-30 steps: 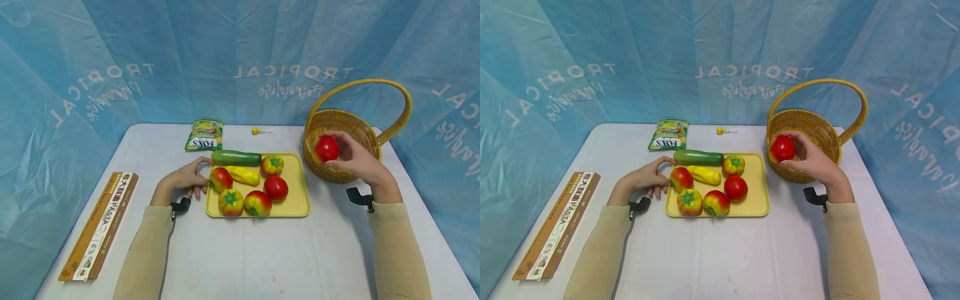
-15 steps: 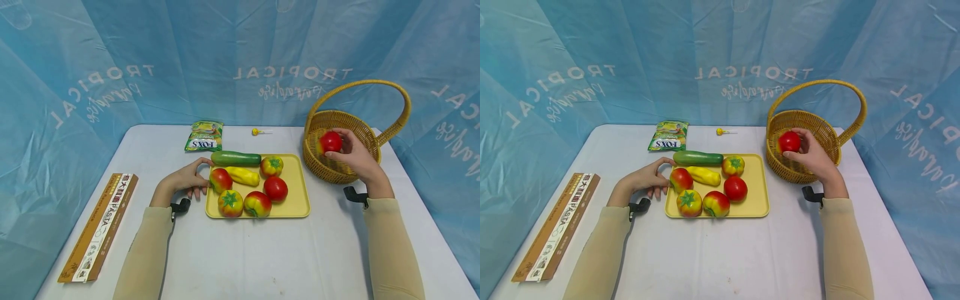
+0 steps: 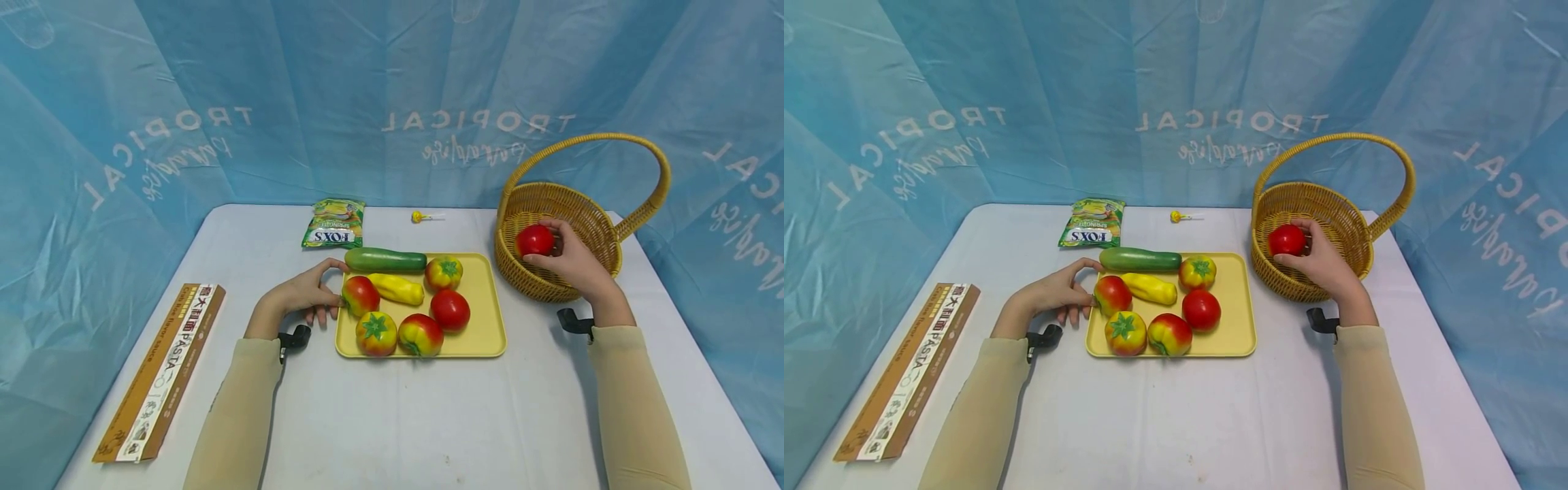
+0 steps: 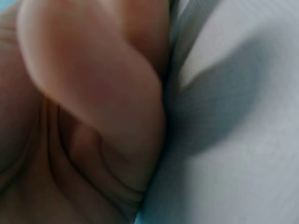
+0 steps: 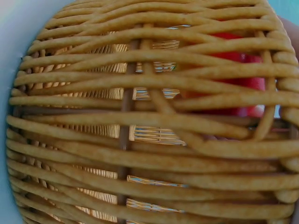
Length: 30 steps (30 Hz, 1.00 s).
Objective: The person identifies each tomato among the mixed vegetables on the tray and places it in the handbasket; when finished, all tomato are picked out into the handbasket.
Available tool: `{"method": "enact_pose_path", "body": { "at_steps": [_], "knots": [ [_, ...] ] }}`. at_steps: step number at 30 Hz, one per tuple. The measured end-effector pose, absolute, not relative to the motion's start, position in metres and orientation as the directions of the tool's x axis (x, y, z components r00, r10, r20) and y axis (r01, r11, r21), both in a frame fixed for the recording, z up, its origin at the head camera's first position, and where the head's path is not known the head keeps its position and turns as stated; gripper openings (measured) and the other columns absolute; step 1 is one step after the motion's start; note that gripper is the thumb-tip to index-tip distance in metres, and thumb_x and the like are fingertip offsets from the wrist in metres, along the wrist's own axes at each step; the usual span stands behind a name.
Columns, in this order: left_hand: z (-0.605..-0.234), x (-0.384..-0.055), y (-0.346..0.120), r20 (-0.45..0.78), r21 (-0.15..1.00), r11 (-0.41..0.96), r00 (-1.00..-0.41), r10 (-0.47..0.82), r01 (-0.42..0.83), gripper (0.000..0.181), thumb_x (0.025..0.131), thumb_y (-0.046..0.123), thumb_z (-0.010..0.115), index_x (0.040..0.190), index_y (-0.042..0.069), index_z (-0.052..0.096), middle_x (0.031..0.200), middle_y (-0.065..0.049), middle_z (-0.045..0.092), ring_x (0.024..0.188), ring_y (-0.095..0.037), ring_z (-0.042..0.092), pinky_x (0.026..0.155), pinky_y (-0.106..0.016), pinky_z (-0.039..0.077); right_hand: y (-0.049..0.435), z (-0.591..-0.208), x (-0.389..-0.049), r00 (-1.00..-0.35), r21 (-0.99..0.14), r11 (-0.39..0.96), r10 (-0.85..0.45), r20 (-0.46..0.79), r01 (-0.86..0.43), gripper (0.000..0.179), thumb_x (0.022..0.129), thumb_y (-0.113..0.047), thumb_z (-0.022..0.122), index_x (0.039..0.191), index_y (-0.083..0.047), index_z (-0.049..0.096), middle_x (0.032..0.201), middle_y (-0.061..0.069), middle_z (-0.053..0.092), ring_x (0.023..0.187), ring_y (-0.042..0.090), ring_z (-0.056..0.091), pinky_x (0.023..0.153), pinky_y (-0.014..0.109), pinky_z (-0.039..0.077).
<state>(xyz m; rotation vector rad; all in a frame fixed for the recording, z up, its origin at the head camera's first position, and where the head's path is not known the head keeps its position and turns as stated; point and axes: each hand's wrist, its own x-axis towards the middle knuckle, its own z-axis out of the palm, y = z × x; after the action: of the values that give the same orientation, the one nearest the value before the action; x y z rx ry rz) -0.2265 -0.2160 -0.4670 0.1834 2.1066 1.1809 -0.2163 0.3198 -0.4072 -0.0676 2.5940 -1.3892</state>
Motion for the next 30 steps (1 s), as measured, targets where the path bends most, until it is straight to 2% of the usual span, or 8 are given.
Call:
{"method": "enact_pose_path", "body": {
  "at_steps": [6, 8, 10, 12, 14, 20, 27, 30],
  "knots": [
    [-0.467, -0.226, -0.216, -0.513, 0.791, 0.573, -0.741, 0.433, -0.213, 0.071, 0.096, 0.021, 0.072, 0.152, 0.031, 0.030, 0.082, -0.012, 0.077, 0.051, -0.020, 0.068, 0.048, -0.026, 0.054, 0.320, -0.409, -0.218, -0.979, -0.825, 0.562, -0.133, -0.157, 0.056, 0.095, 0.097, -0.038, 0.077, 0.167, -0.012, 0.017, 0.167, 0.020, 0.031, 0.147, 0.040, 0.044, 0.090, 0.010, 0.048],
    [-0.468, -0.226, -0.216, -0.514, 0.792, 0.571, -0.741, 0.432, -0.216, 0.070, 0.096, 0.021, 0.072, 0.152, 0.032, 0.030, 0.082, -0.012, 0.077, 0.051, -0.020, 0.068, 0.048, -0.026, 0.054, 0.320, -0.409, -0.218, -0.978, -0.826, 0.561, -0.135, -0.158, 0.056, 0.094, 0.098, -0.037, 0.077, 0.167, -0.013, 0.017, 0.169, 0.019, 0.031, 0.148, 0.040, 0.043, 0.100, 0.020, 0.052],
    [-0.468, -0.226, -0.216, -0.514, 0.793, 0.570, -0.740, 0.434, -0.216, 0.071, 0.096, 0.021, 0.072, 0.152, 0.031, 0.030, 0.082, -0.012, 0.077, 0.051, -0.020, 0.068, 0.048, -0.026, 0.054, 0.320, -0.410, -0.218, -0.977, -0.832, 0.553, -0.141, -0.157, 0.054, 0.093, 0.098, -0.035, 0.076, 0.167, -0.013, 0.017, 0.170, 0.019, 0.030, 0.151, 0.041, 0.040, 0.113, 0.037, 0.052],
    [-0.469, -0.226, -0.216, -0.514, 0.792, 0.572, -0.740, 0.435, -0.214, 0.071, 0.096, 0.021, 0.072, 0.152, 0.030, 0.030, 0.082, -0.012, 0.077, 0.051, -0.020, 0.068, 0.048, -0.026, 0.054, 0.321, -0.410, -0.218, -0.976, -0.840, 0.541, -0.153, -0.153, 0.047, 0.093, 0.099, -0.032, 0.075, 0.168, -0.011, 0.016, 0.171, 0.021, 0.028, 0.155, 0.043, 0.036, 0.123, 0.055, 0.043],
    [-0.468, -0.226, -0.216, -0.514, 0.790, 0.575, -0.739, 0.435, -0.212, 0.070, 0.097, 0.021, 0.072, 0.152, 0.030, 0.030, 0.082, -0.012, 0.077, 0.051, -0.020, 0.069, 0.048, -0.026, 0.054, 0.321, -0.411, -0.218, -0.975, -0.847, 0.531, -0.164, -0.148, 0.039, 0.093, 0.100, -0.030, 0.075, 0.168, -0.010, 0.015, 0.172, 0.023, 0.025, 0.159, 0.046, 0.030, 0.127, 0.063, 0.033],
    [-0.466, -0.226, -0.215, -0.508, 0.786, 0.586, -0.746, 0.431, -0.196, 0.070, 0.096, 0.024, 0.072, 0.152, 0.031, 0.030, 0.082, -0.012, 0.077, 0.053, -0.022, 0.070, 0.048, -0.026, 0.054, 0.321, -0.408, -0.218, -0.979, -0.847, 0.531, -0.162, -0.127, 0.022, 0.091, 0.100, -0.030, 0.074, 0.167, -0.008, 0.017, 0.171, 0.025, 0.027, 0.161, 0.046, 0.026, 0.130, 0.062, 0.026],
    [-0.466, -0.226, -0.215, -0.500, 0.798, 0.571, -0.742, 0.446, -0.194, 0.069, 0.098, 0.023, 0.073, 0.151, 0.030, 0.030, 0.082, -0.013, 0.077, 0.053, -0.022, 0.070, 0.048, -0.026, 0.054, 0.316, -0.396, -0.213, -0.990, -0.861, 0.508, -0.119, -0.072, 0.001, 0.083, 0.100, -0.025, 0.075, 0.164, -0.008, 0.025, 0.168, 0.020, 0.034, 0.161, 0.039, 0.032, 0.131, 0.058, 0.029],
    [-0.467, -0.227, -0.215, -0.502, 0.795, 0.575, -0.741, 0.445, -0.193, 0.070, 0.097, 0.024, 0.073, 0.152, 0.030, 0.030, 0.082, -0.012, 0.078, 0.053, -0.022, 0.071, 0.048, -0.026, 0.055, 0.312, -0.389, -0.207, -0.992, -0.875, 0.483, -0.122, -0.031, -0.032, 0.080, 0.099, -0.027, 0.076, 0.162, -0.011, 0.029, 0.166, 0.014, 0.038, 0.159, 0.034, 0.036, 0.130, 0.055, 0.030]
  ]
}}
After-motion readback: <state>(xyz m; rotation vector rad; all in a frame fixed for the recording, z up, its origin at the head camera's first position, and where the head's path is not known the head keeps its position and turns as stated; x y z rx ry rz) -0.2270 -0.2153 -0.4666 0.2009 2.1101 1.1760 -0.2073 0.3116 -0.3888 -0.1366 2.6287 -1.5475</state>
